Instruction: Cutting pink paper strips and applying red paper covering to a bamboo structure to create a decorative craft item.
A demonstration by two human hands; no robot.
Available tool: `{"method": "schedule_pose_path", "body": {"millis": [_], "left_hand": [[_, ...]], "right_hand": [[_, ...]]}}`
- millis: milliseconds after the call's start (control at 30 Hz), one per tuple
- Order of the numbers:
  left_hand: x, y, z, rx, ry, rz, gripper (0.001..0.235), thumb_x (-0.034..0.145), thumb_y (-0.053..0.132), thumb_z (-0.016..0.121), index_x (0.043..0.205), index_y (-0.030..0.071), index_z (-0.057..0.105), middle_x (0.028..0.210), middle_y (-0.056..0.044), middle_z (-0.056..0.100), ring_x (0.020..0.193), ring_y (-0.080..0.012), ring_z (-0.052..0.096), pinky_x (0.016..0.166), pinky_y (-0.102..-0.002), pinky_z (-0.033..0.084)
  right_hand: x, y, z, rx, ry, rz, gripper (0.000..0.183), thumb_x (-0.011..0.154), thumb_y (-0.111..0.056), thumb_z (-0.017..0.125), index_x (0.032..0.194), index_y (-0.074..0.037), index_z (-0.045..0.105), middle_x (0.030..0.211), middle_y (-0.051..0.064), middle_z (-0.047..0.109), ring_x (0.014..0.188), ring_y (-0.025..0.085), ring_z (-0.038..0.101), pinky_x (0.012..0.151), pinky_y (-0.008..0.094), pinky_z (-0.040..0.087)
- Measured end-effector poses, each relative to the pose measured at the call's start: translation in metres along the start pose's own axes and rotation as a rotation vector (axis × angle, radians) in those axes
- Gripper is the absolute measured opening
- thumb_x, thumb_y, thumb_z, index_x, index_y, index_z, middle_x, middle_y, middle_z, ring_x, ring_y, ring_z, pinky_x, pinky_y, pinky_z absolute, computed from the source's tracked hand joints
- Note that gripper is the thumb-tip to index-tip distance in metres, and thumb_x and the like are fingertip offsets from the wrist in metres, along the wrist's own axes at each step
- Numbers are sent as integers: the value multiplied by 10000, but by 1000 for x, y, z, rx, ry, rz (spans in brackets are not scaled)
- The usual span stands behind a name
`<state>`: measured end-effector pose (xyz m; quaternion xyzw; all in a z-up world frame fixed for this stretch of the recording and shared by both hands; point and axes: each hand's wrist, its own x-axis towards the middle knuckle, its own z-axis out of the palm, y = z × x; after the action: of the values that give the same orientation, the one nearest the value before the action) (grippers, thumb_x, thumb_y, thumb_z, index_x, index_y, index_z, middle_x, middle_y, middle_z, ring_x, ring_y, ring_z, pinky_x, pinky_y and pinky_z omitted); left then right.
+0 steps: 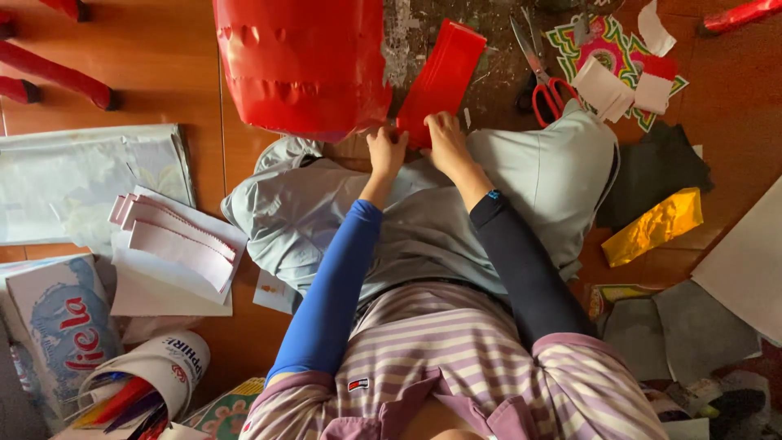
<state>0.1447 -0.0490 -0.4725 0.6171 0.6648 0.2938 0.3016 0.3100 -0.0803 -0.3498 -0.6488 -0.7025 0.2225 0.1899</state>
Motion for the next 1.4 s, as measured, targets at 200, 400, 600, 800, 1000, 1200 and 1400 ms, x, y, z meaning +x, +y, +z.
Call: {"method": "schedule_pose_path", "body": {"millis": [200, 400, 600, 800, 1000, 1200, 1400], "left_hand": [[6, 54, 6, -140, 54, -151, 529, 721, 330, 845, 1053, 4, 595, 998, -227, 691, 909, -453, 661, 797, -492, 524], [17, 37, 27, -759, -118, -283, 362, 825, 66, 741, 1152, -48, 635, 1023, -181, 737, 896, -345, 717, 712, -448, 604], [21, 107, -25, -1277, -434, -536, 429, 956, 138, 640, 1333, -20, 510, 1145, -138, 691, 978, -270, 704, 791, -393, 626], [3, 184, -117, -387, -71, 668, 752, 786, 38, 823, 1418, -69, 430, 1368, -284, 514, 1284, -379, 484, 1072, -426, 395], [-3, 104, -64, -706, -472, 54, 425, 903, 78, 764, 1278, -15, 586, 1073, -124, 679, 961, -157, 628, 834, -338, 558], [-4, 55, -38, -265, -261, 31, 260, 902, 162, 689, 1107, 6, 721, 918, -198, 746, 825, -284, 734, 734, -376, 554], [-3, 51, -48, -131, -159, 18, 266, 917, 196, 680, 1136, 50, 723, 860, -217, 709, 798, -387, 691, 729, -438, 540]], "right_hand": [[3, 17, 8, 96, 5, -11, 652, 725, -89, 882, 1287, -35, 555, 1313, 218, 555, 1238, 429, 504, 1027, 476, 463], [7, -24, -27, 53, -19, 71, 670, 697, -135, 860, 1285, -42, 551, 1339, 204, 563, 1233, 426, 499, 973, 520, 445], [11, 39, 8, -2, 197, 106, 294, 1024, -61, 638, 1312, -112, 610, 1165, 157, 706, 1114, 377, 664, 912, 498, 525], [8, -59, -149, -26, 201, 113, 252, 868, -138, 705, 1114, -91, 674, 997, 162, 733, 946, 388, 688, 788, 523, 520], [53, 5, -167, 257, 288, 79, 313, 938, -79, 615, 1247, -74, 663, 1123, 188, 716, 1046, 372, 696, 887, 454, 556], [107, 69, -190, -148, 326, 1, 488, 893, -166, 762, 1320, -4, 590, 1264, 255, 618, 1159, 448, 593, 951, 543, 496], [114, 165, -195, -458, 333, 484, 386, 933, -132, 651, 1303, -28, 614, 1162, 282, 614, 1003, 488, 636, 747, 596, 521]]}}
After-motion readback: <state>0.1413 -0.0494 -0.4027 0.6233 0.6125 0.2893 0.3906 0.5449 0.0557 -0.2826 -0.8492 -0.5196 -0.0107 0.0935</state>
